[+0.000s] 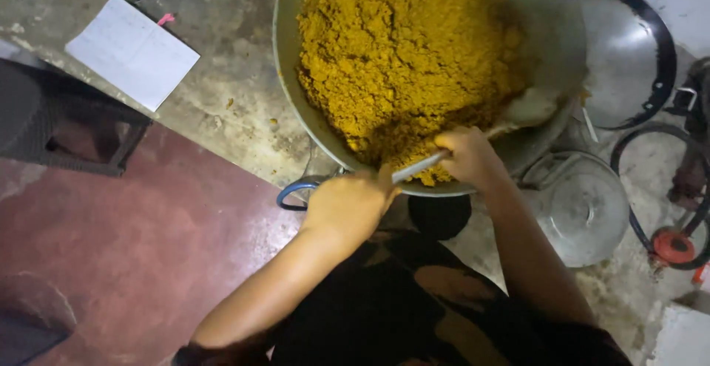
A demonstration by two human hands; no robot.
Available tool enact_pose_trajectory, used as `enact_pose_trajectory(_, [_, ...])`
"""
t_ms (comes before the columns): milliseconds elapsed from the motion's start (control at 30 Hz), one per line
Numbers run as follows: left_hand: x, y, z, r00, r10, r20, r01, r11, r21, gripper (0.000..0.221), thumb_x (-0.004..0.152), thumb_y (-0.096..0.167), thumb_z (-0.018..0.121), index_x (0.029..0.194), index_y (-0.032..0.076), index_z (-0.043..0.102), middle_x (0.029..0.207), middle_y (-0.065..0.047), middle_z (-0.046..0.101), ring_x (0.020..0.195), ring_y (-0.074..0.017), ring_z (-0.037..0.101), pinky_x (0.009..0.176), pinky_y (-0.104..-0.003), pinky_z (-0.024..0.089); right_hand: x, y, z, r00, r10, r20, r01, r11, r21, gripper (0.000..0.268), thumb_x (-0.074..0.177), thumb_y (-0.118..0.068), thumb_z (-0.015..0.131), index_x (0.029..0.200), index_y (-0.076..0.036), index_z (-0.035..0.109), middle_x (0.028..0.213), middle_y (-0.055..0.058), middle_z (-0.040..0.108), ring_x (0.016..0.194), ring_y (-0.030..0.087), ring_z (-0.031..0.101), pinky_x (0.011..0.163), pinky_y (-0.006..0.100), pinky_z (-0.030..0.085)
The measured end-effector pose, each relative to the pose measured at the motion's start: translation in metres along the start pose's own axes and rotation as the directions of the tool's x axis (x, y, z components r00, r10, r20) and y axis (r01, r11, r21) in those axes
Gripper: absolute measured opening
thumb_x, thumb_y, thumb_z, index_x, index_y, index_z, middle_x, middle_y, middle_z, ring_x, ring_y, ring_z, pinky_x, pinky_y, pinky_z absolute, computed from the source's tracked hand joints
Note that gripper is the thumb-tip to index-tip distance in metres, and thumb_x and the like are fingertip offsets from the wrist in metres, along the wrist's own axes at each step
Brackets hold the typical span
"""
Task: Stirring a thick yellow paste in a large metal bowl using a long-handled tool
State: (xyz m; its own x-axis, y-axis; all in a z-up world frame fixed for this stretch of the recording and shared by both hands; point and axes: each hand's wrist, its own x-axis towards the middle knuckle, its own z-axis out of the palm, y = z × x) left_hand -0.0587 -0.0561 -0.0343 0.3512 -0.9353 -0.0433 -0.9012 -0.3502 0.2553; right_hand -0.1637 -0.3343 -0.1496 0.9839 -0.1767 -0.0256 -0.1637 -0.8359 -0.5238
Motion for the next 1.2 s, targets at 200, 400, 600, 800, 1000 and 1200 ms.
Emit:
enact_pose_trajectory(200, [0.003,-0.020,-0.053,0.968,-0.125,0.216,0.114,0.991,0.063,0.033,0.097,0.016,0.049,0.120,0.008,0.071,0.076,-0.015,0.076,0.074,-0.0373,0.078,0.060,-0.054,0.062,0.049,-0.024,0.025,0.993,-0.120,-0.003,0.120,0.991,-0.066,0.006,0.081,-0.005,0.076,0.080,-0.008,0.071,0.073,0.010,0.069,0.081,0.032,0.067,0.084,0.046,0.049])
enact_pose_trajectory(400, [-0.059,-0.040,-0.051,0.926,-0.367,0.091,0.369,0.929,-0.003,0.035,0.100,0.046,0.056,0.123,0.022,0.069,0.082,-0.015,0.075,0.077,-0.0393,0.077,0.066,-0.054,0.062,0.076,-0.094,0.025,0.965,-0.215,0.148,0.219,0.976,-0.009,0.008,0.084,-0.008,0.075,0.080,-0.015,0.072,0.073,0.003,0.072,0.080,0.025,0.068,0.085,0.041,0.050])
enact_pose_trajectory(600, [-0.112,-0.039,-0.052,0.830,-0.557,-0.040,0.552,0.829,-0.087,0.037,0.097,0.051,0.060,0.122,0.028,0.074,0.094,-0.006,0.079,0.088,-0.0329,0.077,0.072,-0.053,0.062,0.094,-0.144,0.005,0.886,-0.464,-0.006,0.464,0.886,0.003,0.013,0.074,-0.017,0.079,0.068,-0.015,0.067,0.063,0.005,0.066,0.070,0.028,0.063,0.072,0.041,0.043])
enact_pose_trajectory(800, [-0.154,-0.019,-0.054,0.769,-0.585,-0.258,0.612,0.790,0.031,0.027,0.098,0.046,0.062,0.120,0.033,0.069,0.075,-0.008,0.072,0.058,-0.0400,0.066,0.046,-0.054,0.048,0.093,-0.174,-0.008,0.803,-0.596,0.014,0.596,0.803,0.010,0.011,0.083,-0.027,0.083,0.089,-0.021,0.076,0.080,-0.008,0.070,0.081,0.017,0.051,0.083,0.035,0.035])
enact_pose_trajectory(1000, [-0.134,-0.005,-0.061,0.703,-0.711,-0.008,0.710,0.702,-0.050,0.021,0.100,0.047,0.053,0.110,0.028,0.057,0.094,-0.006,0.072,0.079,-0.0449,0.069,0.057,-0.059,0.053,0.111,-0.177,-0.002,0.795,-0.603,0.068,0.594,0.797,0.113,0.008,0.086,-0.025,0.078,0.082,-0.019,0.076,0.075,-0.008,0.067,0.084,0.018,0.047,0.091,0.038,0.029])
enact_pose_trajectory(1200, [-0.076,-0.036,0.039,0.854,-0.519,0.032,0.514,0.834,-0.201,0.043,0.089,0.019,0.066,0.130,0.008,0.065,0.092,-0.022,0.076,0.086,-0.0446,0.076,0.071,-0.060,0.061,0.158,-0.078,0.049,0.767,-0.635,0.093,0.642,0.757,-0.123,0.019,0.073,-0.021,0.080,0.090,-0.018,0.072,0.091,0.008,0.071,0.105,0.034,0.062,0.099,0.053,0.039])
